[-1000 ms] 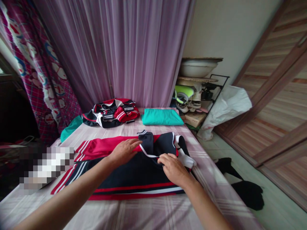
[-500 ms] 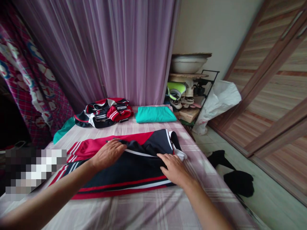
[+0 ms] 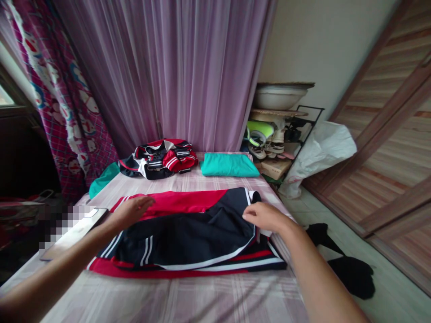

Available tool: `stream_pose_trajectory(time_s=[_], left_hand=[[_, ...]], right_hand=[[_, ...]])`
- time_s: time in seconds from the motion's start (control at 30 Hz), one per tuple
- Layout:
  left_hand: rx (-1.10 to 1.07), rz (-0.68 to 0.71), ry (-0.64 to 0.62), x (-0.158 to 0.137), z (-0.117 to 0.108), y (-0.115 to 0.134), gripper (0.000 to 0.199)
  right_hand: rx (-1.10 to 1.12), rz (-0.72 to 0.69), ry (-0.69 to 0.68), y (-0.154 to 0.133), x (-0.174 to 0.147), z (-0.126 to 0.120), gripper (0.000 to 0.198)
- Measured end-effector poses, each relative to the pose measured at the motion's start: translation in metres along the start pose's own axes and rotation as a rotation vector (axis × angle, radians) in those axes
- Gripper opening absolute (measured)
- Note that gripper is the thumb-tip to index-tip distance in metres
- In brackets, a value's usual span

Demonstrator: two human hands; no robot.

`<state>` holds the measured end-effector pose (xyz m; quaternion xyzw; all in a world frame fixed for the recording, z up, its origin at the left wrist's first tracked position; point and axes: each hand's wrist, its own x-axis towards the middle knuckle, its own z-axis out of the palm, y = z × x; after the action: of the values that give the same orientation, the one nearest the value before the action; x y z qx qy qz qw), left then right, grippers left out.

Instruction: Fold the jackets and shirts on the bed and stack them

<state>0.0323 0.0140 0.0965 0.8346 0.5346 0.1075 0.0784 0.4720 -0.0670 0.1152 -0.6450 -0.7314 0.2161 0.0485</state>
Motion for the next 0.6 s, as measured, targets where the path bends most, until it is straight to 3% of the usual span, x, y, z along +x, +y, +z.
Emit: stream_pose_trajectory(time_s=[0.1,0.23,0.33,0.47,0.6], left_hand=[[0.154,-0.200,0.062,0.026,-0.011,-0.065,0.048],[0.188,-0.271,-0.098,0.045,-0.011,-0.121,0.052],[0.068,-0.227,-0.244,0.053,-0.007,-0.136,0.054],[-0.051,-0.205,-0.371,0.060,-0.007,-0.144,0.054],[-0.152,-0.235,-0.383,0.058,-0.007,-0.156,0.053]], right_hand=[[-0.213,0.156,0.247,0.006,0.047,-0.006,0.035],[-0.339,0.292,0.313,0.019,0.109,0.003,0.046],[-0.332,0.332,0.274,0.038,0.138,0.011,0.050],[-0.319,0.305,0.162,0.069,0.152,0.017,0.044],[-0.377,0.245,0.291,0.094,0.150,0.023,0.038]])
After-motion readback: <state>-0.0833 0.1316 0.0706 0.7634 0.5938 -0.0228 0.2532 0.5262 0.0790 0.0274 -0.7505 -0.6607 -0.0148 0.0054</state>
